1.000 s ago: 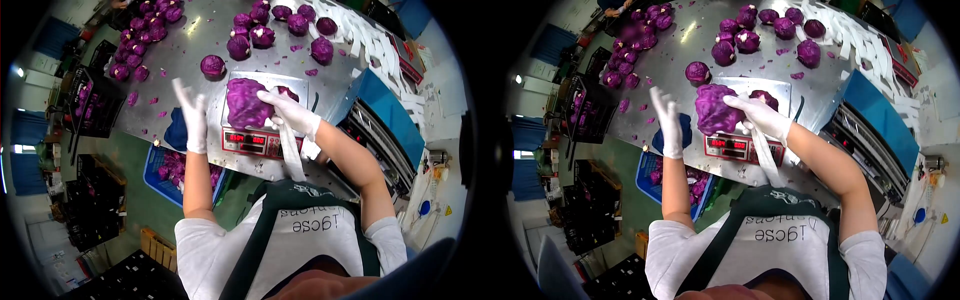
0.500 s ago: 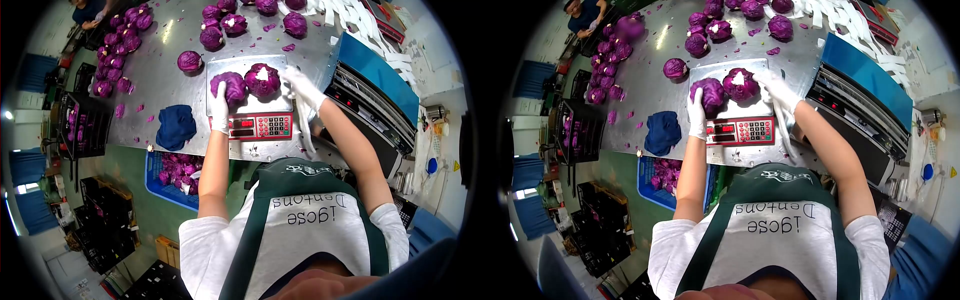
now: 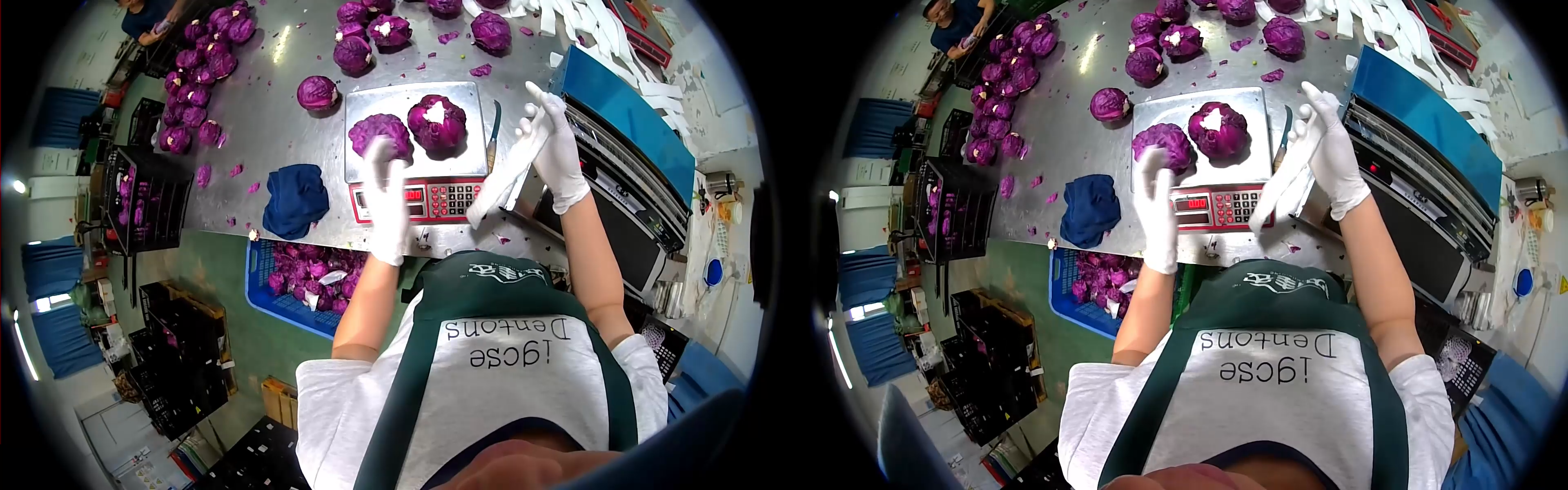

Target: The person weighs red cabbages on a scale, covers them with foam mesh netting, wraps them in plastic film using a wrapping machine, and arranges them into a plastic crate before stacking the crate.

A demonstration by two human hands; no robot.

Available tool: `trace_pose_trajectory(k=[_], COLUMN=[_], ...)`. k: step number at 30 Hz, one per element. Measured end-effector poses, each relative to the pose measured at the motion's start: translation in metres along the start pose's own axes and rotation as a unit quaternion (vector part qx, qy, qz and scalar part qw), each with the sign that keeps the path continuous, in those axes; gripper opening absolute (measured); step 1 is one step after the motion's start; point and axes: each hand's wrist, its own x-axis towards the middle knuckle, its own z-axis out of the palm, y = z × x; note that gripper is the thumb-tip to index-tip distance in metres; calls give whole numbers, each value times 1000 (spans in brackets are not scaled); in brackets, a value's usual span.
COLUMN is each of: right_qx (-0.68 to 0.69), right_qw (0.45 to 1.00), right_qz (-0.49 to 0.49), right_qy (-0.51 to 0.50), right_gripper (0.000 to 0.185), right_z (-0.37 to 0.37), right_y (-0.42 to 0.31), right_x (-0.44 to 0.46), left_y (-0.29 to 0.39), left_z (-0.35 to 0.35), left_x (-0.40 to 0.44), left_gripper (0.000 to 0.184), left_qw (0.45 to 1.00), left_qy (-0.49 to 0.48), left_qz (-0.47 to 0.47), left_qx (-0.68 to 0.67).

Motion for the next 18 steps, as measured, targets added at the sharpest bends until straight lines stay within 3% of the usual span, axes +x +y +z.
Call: trace_pose_trajectory(k=[2, 4, 6, 7, 10, 15, 18], right_qx=[-9, -25, -81, -100, -172, -156, -109], right_qw=[999, 996, 992, 988, 975, 985, 988], right_qz=[-25, -53, -76, -89, -136, -65, -102], right_qy=[-25, -74, -52, -73, -31, -44, -34], right_gripper=[58, 62, 65, 57, 57, 57, 51], right_z=[13, 27, 34, 23, -13, -72, -79], right_y=[3, -3, -22, -32, -52, -58, -60], right_x=[-13, -26, -37, -37, -36, -60, -72], left_y=[19, 38, 46, 38, 60, 70, 63], left_z=[28, 65, 87, 94, 100, 123, 136], left_x=[-12, -25, -32, -34, -35, -51, -63], left_gripper=[55, 52, 51, 47, 42, 34, 32], left_qw=[983, 958, 956, 948, 846, 829, 832], left_qy=[-180, -222, -284, -307, -362, -351, -399], left_qz=[25, 131, -50, -82, -287, -344, -349], left_qx=[21, 125, 53, -13, -267, -266, -165])
